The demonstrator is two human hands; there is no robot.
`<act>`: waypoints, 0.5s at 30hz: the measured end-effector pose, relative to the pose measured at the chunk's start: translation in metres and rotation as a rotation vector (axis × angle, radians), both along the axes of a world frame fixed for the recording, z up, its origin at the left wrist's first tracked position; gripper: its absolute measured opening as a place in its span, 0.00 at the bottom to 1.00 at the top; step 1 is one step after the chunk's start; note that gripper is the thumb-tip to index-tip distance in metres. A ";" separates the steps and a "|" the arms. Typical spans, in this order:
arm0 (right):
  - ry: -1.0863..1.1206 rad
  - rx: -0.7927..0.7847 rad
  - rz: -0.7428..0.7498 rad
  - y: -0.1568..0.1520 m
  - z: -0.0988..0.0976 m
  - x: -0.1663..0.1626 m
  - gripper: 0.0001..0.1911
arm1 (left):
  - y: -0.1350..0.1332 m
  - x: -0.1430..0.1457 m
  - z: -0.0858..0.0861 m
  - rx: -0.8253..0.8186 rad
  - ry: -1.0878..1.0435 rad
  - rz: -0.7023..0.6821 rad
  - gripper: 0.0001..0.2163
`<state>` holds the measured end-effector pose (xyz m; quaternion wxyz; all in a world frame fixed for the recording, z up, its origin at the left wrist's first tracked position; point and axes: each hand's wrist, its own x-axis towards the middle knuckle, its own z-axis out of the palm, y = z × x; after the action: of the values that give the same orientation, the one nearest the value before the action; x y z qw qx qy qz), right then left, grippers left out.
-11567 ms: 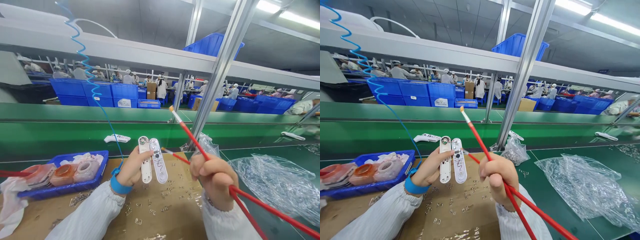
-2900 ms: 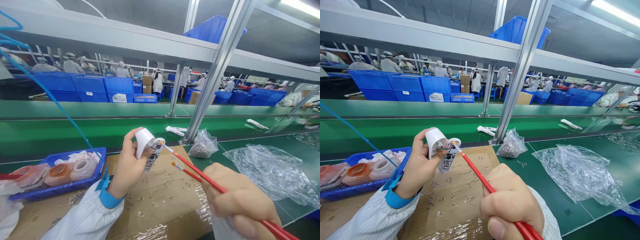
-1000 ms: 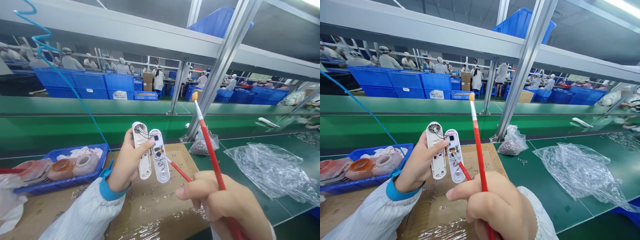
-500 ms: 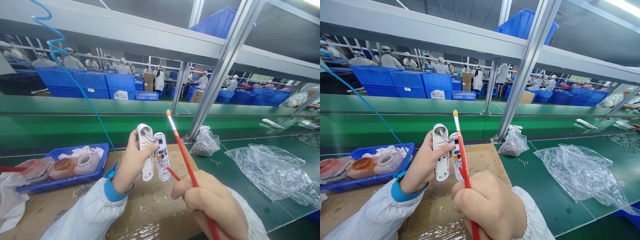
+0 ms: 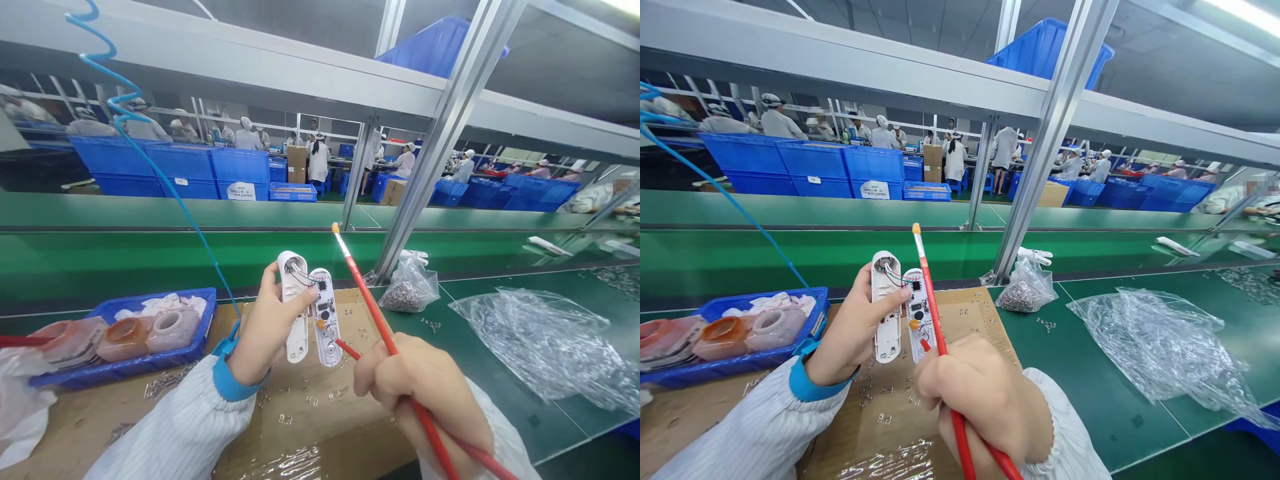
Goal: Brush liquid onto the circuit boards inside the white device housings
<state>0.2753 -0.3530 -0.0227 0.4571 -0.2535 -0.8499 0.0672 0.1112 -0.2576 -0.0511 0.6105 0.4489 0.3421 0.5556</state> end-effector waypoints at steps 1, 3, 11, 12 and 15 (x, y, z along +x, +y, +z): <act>0.060 -0.031 -0.008 -0.003 0.000 0.001 0.10 | 0.001 0.001 -0.001 -0.012 -0.007 -0.010 0.28; 0.208 -0.069 -0.012 -0.008 -0.001 0.005 0.10 | 0.003 0.002 -0.002 -0.044 -0.016 -0.024 0.28; 0.732 0.181 -0.224 -0.010 0.003 0.007 0.12 | 0.015 0.000 -0.001 -0.188 -0.139 -0.109 0.18; 0.783 0.217 -0.269 -0.008 0.005 0.008 0.13 | 0.018 -0.002 0.000 -0.229 -0.171 -0.127 0.15; 0.759 0.221 -0.355 -0.005 0.011 0.019 0.10 | 0.024 -0.009 0.006 -0.384 -0.293 -0.177 0.09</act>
<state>0.2943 -0.3579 -0.0113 0.7661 -0.3025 -0.5669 -0.0151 0.1019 -0.2335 -0.0452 0.7738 0.2677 0.3086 0.4841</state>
